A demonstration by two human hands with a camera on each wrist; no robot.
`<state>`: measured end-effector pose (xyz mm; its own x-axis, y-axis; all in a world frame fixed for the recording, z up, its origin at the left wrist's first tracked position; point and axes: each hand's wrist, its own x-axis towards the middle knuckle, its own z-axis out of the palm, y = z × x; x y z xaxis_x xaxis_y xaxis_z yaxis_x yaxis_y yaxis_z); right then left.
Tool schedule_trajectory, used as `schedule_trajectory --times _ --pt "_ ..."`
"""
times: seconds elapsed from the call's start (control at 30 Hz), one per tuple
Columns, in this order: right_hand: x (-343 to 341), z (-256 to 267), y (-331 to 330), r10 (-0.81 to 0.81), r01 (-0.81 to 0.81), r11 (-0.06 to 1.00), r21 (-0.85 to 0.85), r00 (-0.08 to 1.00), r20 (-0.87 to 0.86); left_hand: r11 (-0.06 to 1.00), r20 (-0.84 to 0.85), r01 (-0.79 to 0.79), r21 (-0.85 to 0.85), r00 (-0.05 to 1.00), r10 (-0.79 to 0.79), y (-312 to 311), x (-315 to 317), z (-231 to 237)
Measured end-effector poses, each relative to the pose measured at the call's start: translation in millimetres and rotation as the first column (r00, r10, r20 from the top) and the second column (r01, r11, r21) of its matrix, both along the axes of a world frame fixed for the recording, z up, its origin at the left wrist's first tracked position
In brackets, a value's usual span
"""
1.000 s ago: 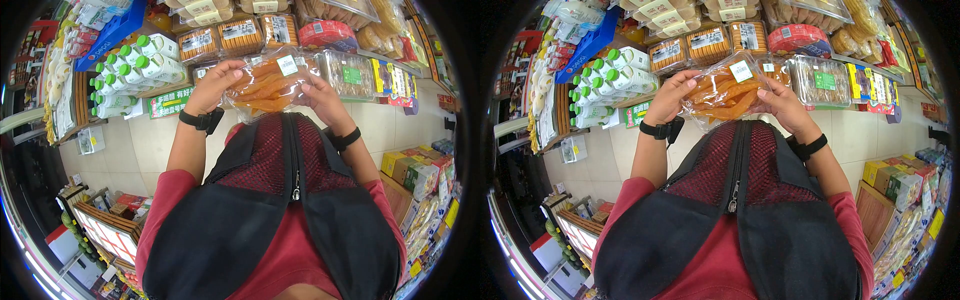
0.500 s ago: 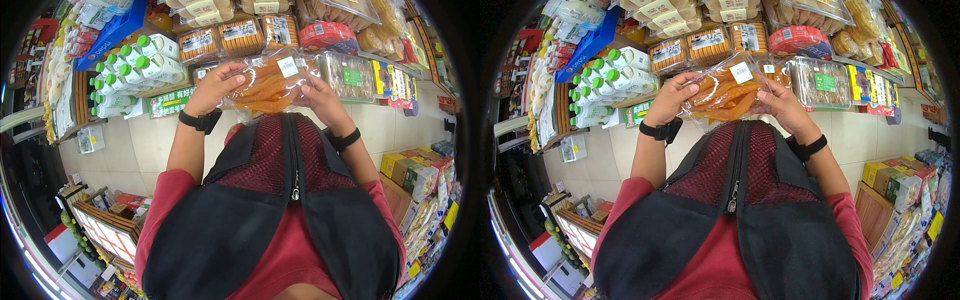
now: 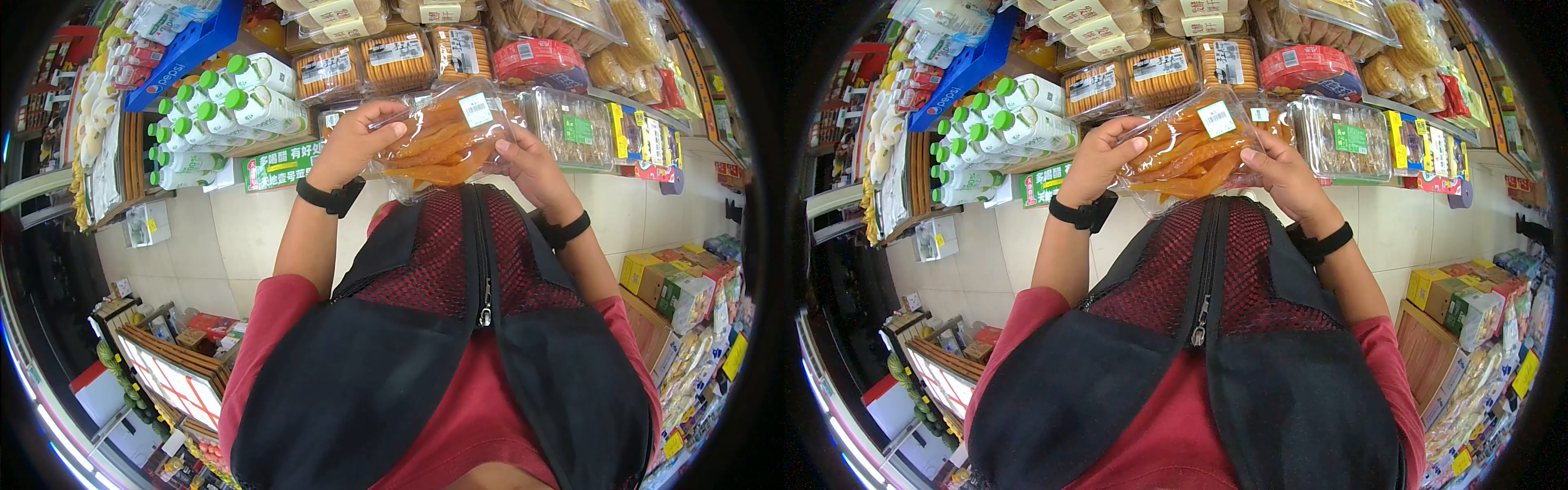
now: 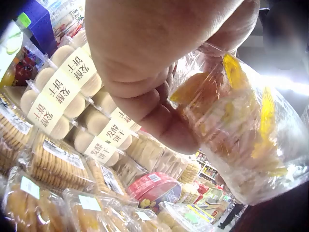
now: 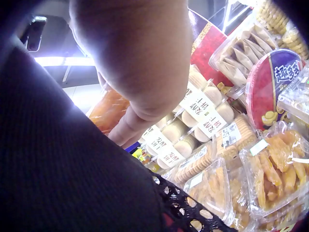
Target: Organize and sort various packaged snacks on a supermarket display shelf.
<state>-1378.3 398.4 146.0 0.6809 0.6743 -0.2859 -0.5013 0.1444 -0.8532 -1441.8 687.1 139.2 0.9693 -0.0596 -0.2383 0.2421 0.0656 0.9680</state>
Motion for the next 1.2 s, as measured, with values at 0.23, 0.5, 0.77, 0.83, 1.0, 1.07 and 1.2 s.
schedule_trajectory --times 0.23,0.5,0.77,0.83,1.0,1.07,1.2 --pt "1.3 -5.2 0.0 -0.003 0.002 1.0 -0.016 1.0 -0.013 0.998 0.008 0.012 -0.061 1.0 -0.012 1.7 -1.1 -3.4" --pt "-0.9 -1.1 1.8 0.005 -0.005 1.0 -0.027 1.0 0.011 0.997 0.009 0.039 -0.066 0.999 -0.038 4.5 -4.6 -5.8" --pt "-2.4 -0.7 1.7 0.019 -0.018 0.999 -0.026 0.999 0.027 0.997 0.056 0.031 -0.074 0.998 -0.027 2.6 -6.0 -5.3" --pt "-3.4 1.0 2.5 0.02 -0.019 1.0 -0.022 0.999 0.031 0.998 0.059 0.025 -0.062 0.998 -0.022 2.5 -6.5 -5.5" --pt "-3.2 -0.5 2.3 0.02 -0.02 1.0 -0.012 0.999 0.031 0.999 0.078 0.023 -0.042 0.997 -0.019 2.5 -6.4 -5.4" --pt "-3.2 -1.4 2.2 0.023 -0.022 1.0 -0.011 0.999 0.032 0.998 0.092 0.023 -0.064 0.996 -0.017 1.1 -6.4 -4.1" --pt "-3.1 -2.5 1.5 0.015 -0.015 1.0 -0.02 1.0 0.025 0.998 0.079 0.006 -0.059 0.997 -0.001 0.3 -6.5 -4.7"
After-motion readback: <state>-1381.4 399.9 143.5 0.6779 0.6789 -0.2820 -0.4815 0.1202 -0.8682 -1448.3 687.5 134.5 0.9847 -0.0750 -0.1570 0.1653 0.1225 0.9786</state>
